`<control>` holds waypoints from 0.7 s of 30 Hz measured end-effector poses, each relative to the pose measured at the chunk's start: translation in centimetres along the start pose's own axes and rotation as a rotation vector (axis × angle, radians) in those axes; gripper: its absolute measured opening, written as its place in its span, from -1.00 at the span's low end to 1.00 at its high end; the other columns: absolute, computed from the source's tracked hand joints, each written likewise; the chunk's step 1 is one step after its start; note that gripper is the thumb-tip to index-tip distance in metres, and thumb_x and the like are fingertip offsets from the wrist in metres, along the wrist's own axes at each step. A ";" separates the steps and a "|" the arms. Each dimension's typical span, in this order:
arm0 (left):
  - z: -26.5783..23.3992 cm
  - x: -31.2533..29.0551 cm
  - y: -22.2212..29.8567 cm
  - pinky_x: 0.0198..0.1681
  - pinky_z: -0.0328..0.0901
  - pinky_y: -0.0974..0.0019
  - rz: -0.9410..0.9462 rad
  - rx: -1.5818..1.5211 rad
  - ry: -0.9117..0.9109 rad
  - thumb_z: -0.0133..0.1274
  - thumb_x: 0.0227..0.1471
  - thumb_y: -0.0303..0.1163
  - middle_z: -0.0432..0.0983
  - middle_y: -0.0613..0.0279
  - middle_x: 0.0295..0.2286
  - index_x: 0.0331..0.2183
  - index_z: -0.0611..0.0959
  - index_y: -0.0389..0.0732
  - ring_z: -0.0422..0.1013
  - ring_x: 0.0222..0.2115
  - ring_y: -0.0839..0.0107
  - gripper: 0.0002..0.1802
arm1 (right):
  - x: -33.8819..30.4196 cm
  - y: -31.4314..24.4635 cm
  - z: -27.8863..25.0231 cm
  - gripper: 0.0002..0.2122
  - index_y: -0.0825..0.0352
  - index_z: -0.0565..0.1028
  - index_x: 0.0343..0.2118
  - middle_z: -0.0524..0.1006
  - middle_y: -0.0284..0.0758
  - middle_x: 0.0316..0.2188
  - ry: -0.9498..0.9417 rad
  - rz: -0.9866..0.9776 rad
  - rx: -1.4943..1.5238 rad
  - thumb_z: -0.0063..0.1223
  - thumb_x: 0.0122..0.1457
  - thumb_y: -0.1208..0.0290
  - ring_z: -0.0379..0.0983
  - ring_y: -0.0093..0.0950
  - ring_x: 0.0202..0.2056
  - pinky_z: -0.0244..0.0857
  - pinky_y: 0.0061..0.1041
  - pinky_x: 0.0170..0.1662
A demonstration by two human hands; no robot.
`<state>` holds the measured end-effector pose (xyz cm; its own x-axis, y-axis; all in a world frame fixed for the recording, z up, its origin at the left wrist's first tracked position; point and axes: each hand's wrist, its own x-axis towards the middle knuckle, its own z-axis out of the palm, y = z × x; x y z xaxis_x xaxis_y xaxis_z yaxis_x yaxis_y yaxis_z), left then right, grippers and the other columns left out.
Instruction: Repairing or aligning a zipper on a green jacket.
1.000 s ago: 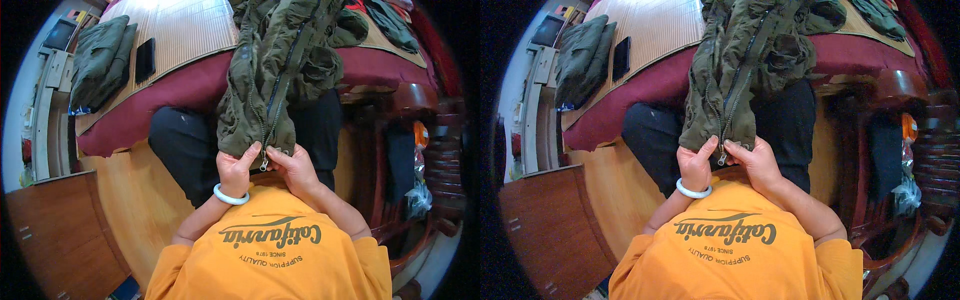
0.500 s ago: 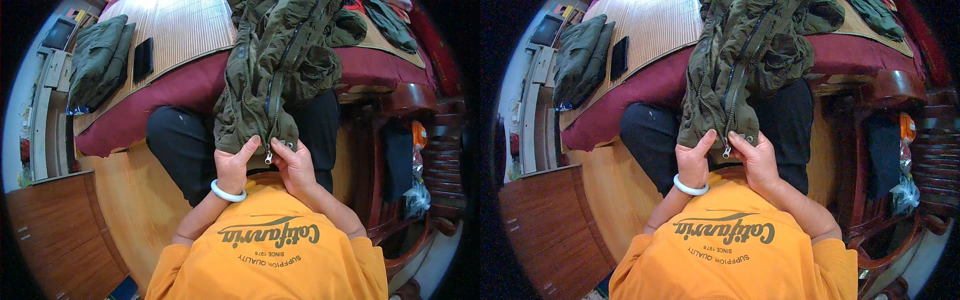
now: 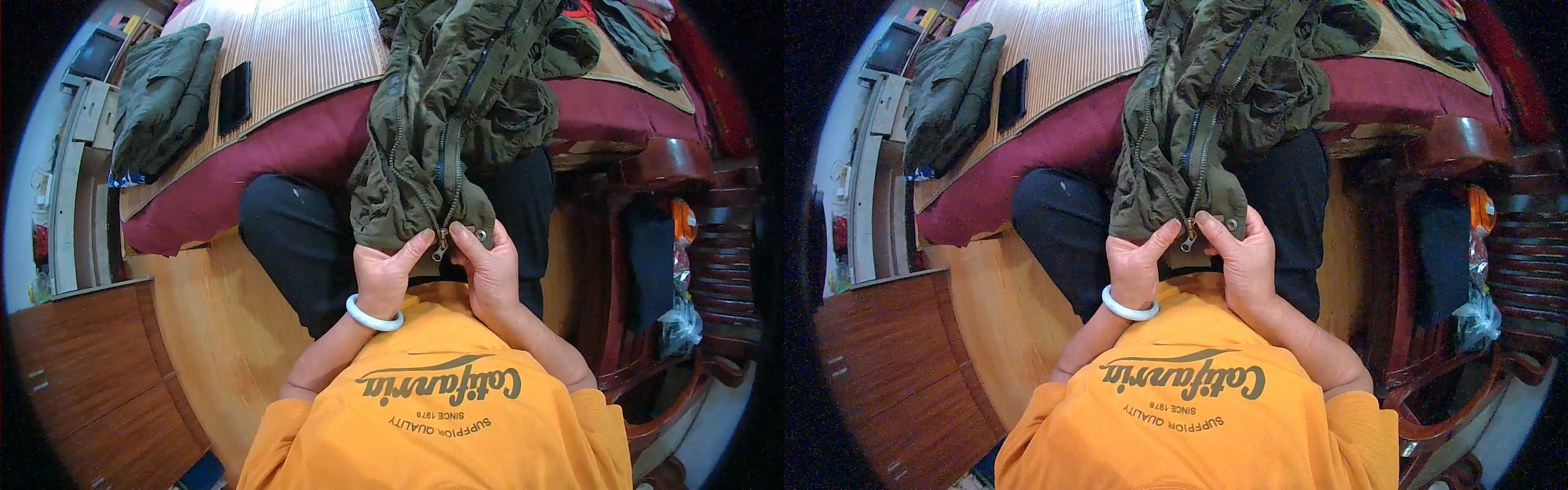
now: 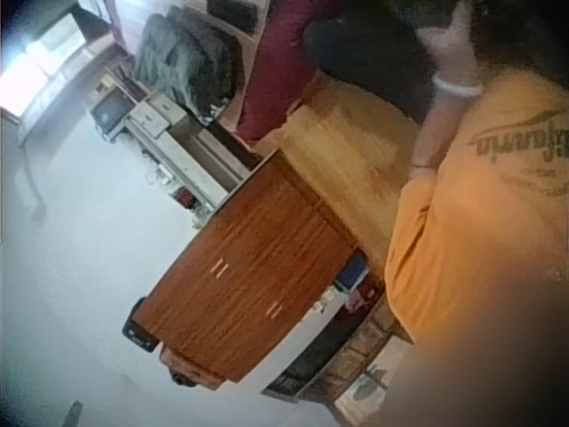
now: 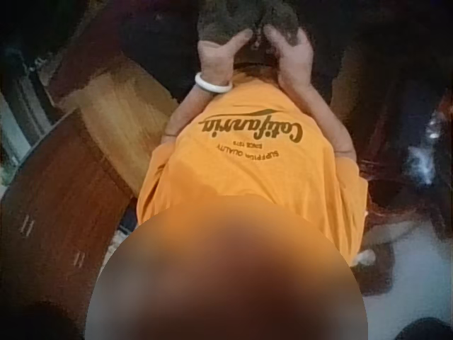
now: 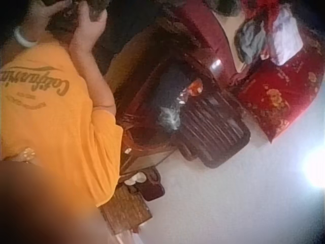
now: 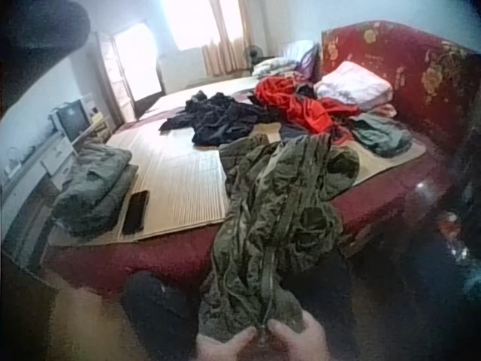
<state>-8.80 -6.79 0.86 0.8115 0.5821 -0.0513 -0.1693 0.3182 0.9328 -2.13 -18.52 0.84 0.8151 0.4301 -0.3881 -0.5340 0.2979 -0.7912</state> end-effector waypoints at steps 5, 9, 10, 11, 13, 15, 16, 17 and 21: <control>0.2 -0.3 0.1 -0.13 0.33 0.42 0.053 0.019 0.023 0.13 -0.02 -0.62 0.55 0.23 -0.24 -0.19 0.58 -0.35 0.45 -0.26 0.49 -0.73 | -0.3 -1.4 0.9 -0.86 0.27 0.49 -0.31 0.50 -0.50 -0.46 -0.064 0.222 0.155 0.17 0.11 0.38 0.32 -0.72 -0.49 0.23 -0.70 -0.41; -0.7 -0.3 0.1 -0.17 0.34 0.43 -0.141 0.033 -0.058 0.13 0.01 -0.59 0.56 0.24 -0.27 -0.19 0.58 -0.34 0.45 -0.29 0.51 -0.74 | 0.1 0.0 -0.5 -0.85 0.27 0.48 -0.33 0.48 -0.51 -0.49 -0.094 0.175 -0.007 0.17 0.12 0.34 0.30 -0.71 -0.50 0.21 -0.69 -0.42; -0.7 -0.3 0.0 -0.17 0.34 0.43 -0.141 0.033 -0.057 0.13 0.01 -0.59 0.56 0.24 -0.27 -0.19 0.58 -0.34 0.45 -0.29 0.51 -0.74 | 0.3 0.0 -0.5 -0.85 0.27 0.48 -0.35 0.47 -0.51 -0.51 -0.104 0.123 -0.039 0.16 0.13 0.34 0.30 -0.71 -0.51 0.21 -0.69 -0.43; -0.4 -0.4 -0.1 -0.20 0.35 0.44 -0.098 0.003 -0.019 0.12 0.01 -0.58 0.56 0.25 -0.29 -0.21 0.58 -0.34 0.45 -0.31 0.52 -0.76 | 0.3 0.1 -0.5 -0.85 0.28 0.47 -0.36 0.46 -0.51 -0.53 -0.115 0.071 -0.072 0.15 0.13 0.33 0.31 -0.71 -0.52 0.20 -0.69 -0.44; -0.2 -0.2 0.1 -0.23 0.35 0.45 -0.055 -0.027 0.021 0.12 0.02 -0.57 0.56 0.27 -0.31 -0.22 0.59 -0.34 0.45 -0.34 0.53 -0.79 | 0.0 0.2 -0.7 -0.86 0.28 0.47 -0.38 0.45 -0.51 -0.54 -0.151 0.069 -0.194 0.14 0.13 0.34 0.30 -0.71 -0.53 0.19 -0.69 -0.45; -0.1 0.6 0.6 -0.27 0.34 0.43 0.051 -0.001 0.136 0.11 0.03 -0.51 0.56 0.30 -0.35 -0.25 0.60 -0.28 0.45 -0.35 0.53 -0.82 | -0.9 1.1 -1.5 -0.88 0.31 0.47 -0.40 0.45 -0.50 -0.57 -0.259 0.094 -0.319 0.11 0.14 0.37 0.28 -0.72 -0.57 0.18 -0.69 -0.47; -0.1 1.1 1.1 -0.29 0.33 0.43 0.085 0.018 0.150 0.12 0.02 -0.51 0.55 0.32 -0.36 -0.25 0.60 -0.27 0.44 -0.37 0.52 -0.82 | -0.7 1.5 -1.6 -0.88 0.31 0.47 -0.38 0.45 -0.50 -0.55 -0.221 0.124 -0.208 0.10 0.15 0.38 0.29 -0.71 -0.56 0.20 -0.67 -0.46; -0.1 1.1 1.3 -0.29 0.33 0.43 0.085 0.015 0.153 0.12 0.02 -0.51 0.55 0.32 -0.36 -0.25 0.60 -0.27 0.44 -0.37 0.52 -0.82 | -0.6 1.5 -1.6 -0.88 0.31 0.47 -0.37 0.46 -0.49 -0.54 -0.186 0.157 -0.100 0.10 0.16 0.38 0.30 -0.70 -0.55 0.21 -0.66 -0.45; 0.5 0.3 1.0 -0.28 0.33 0.44 -0.097 -0.078 0.040 0.11 0.02 -0.54 0.55 0.32 -0.32 -0.20 0.57 -0.26 0.43 -0.35 0.54 -0.77 | -0.1 0.2 -1.0 -0.89 0.29 0.46 -0.32 0.47 -0.48 -0.49 -0.217 0.257 0.335 0.04 0.20 0.37 0.31 -0.68 -0.52 0.23 -0.63 -0.41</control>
<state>-8.44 -6.67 1.94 0.8036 0.5745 -0.1551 -0.1358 0.4308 0.8922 -2.08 -19.41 0.28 0.5999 0.6835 -0.4159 -0.7847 0.4012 -0.4726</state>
